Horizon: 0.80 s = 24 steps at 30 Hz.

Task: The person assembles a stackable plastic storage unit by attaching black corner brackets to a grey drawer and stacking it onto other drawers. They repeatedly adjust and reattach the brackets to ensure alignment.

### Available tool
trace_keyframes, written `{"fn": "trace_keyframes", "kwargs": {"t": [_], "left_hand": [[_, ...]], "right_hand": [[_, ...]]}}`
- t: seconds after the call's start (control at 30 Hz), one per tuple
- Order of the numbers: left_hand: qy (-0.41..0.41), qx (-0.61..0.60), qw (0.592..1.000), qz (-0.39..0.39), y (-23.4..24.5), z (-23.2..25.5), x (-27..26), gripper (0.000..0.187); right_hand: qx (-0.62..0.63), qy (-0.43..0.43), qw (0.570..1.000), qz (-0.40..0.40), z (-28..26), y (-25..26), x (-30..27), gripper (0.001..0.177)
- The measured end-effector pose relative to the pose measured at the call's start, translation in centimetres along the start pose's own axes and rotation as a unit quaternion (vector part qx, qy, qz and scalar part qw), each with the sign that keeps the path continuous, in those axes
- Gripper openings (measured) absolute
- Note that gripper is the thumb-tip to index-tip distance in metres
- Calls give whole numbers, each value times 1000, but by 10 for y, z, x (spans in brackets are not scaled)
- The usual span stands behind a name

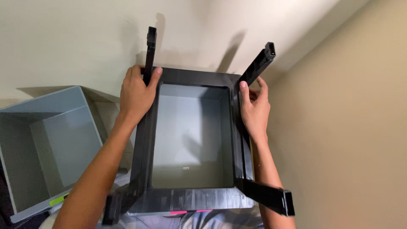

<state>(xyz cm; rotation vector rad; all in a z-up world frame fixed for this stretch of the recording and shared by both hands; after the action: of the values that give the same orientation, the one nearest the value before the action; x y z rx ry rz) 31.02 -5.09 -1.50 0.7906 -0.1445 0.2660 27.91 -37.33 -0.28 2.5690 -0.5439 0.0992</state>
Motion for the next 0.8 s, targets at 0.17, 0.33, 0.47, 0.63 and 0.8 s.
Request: {"fn": "trace_keyframes", "kwargs": {"t": [0.17, 0.33, 0.47, 0.63, 0.8], "left_hand": [[-56, 39, 998, 12, -4, -1, 4, 43], [-63, 46, 997, 27, -5, -4, 5, 45], [-43, 76, 996, 12, -4, -9, 7, 46], [-33, 46, 998, 19, -3, -7, 3, 47], [16, 80, 997, -2, -4, -9, 2, 53]], "right_hand": [[-160, -34, 986, -28, 2, -11, 15, 55], [-200, 37, 979, 0, 4, -20, 20, 47], [-209, 43, 977, -5, 6, -25, 22, 43], [-206, 42, 978, 3, 9, -21, 20, 43], [-174, 39, 984, 1, 8, -18, 17, 41]]}}
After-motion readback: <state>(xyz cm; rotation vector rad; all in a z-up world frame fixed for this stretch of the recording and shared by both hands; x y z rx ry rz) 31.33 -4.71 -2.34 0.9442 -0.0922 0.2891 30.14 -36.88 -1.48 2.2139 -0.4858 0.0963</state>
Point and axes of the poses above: each hand's wrist, its own x-axis towards the middle knuckle, its own y-axis out of the back of the hand, z = x × y, the point moved 4 cm from there along x, towards the middle knuckle, and after that the axes turned 1 degree about x, right-handed, at the moved point
